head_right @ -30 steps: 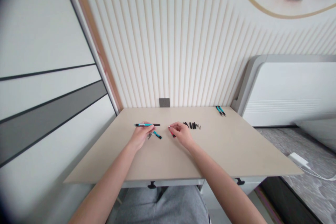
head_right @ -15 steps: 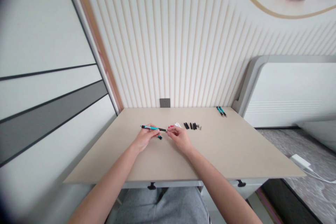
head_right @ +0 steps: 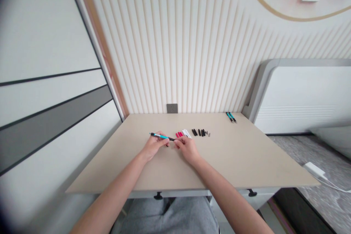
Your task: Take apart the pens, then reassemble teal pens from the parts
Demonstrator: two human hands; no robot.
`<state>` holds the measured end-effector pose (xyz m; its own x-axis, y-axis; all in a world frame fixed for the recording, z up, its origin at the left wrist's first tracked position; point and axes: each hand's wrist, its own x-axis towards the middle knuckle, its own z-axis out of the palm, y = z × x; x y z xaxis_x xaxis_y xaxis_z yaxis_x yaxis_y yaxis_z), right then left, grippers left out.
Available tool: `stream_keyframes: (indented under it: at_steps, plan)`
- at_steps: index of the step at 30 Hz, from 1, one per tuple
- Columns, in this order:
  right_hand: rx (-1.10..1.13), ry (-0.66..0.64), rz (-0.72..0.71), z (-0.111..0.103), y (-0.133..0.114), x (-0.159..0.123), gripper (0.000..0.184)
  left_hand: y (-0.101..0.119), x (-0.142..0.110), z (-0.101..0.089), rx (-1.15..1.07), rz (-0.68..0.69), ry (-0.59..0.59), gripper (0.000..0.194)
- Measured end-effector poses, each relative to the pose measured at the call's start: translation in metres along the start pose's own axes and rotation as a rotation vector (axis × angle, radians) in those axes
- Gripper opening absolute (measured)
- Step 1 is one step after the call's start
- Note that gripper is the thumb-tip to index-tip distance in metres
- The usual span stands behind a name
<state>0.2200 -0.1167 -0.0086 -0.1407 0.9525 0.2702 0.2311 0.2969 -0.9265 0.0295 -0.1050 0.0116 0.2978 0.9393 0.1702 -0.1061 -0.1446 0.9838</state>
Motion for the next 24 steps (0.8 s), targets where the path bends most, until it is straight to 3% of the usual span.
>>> stream_keyframes:
  at_steps: [4, 8, 15, 21, 24]
  plan:
    - [-0.107, 0.01, -0.022, 0.0, 0.001, -0.003, 0.046, 0.002, 0.0, 0.004, -0.018, 0.02, 0.008, 0.023]
    - [-0.013, -0.06, 0.038, 0.003, 0.003, -0.003, 0.058, 0.003, 0.0, 0.006, -0.022, 0.026, -0.001, 0.024]
    - [-0.055, -0.134, -0.091, -0.001, -0.005, -0.007, 0.055, 0.004, 0.0, 0.003, -0.048, 0.017, -0.006, 0.021]
    - [-0.014, -0.188, -0.057, -0.004, -0.007, -0.008, 0.063, 0.004, -0.002, 0.002, -0.064, 0.002, -0.037, 0.024]
    - [-0.048, -0.149, -0.061, -0.005, -0.003, -0.006, 0.058, 0.003, -0.002, 0.002, -0.074, 0.006, -0.045, 0.024]
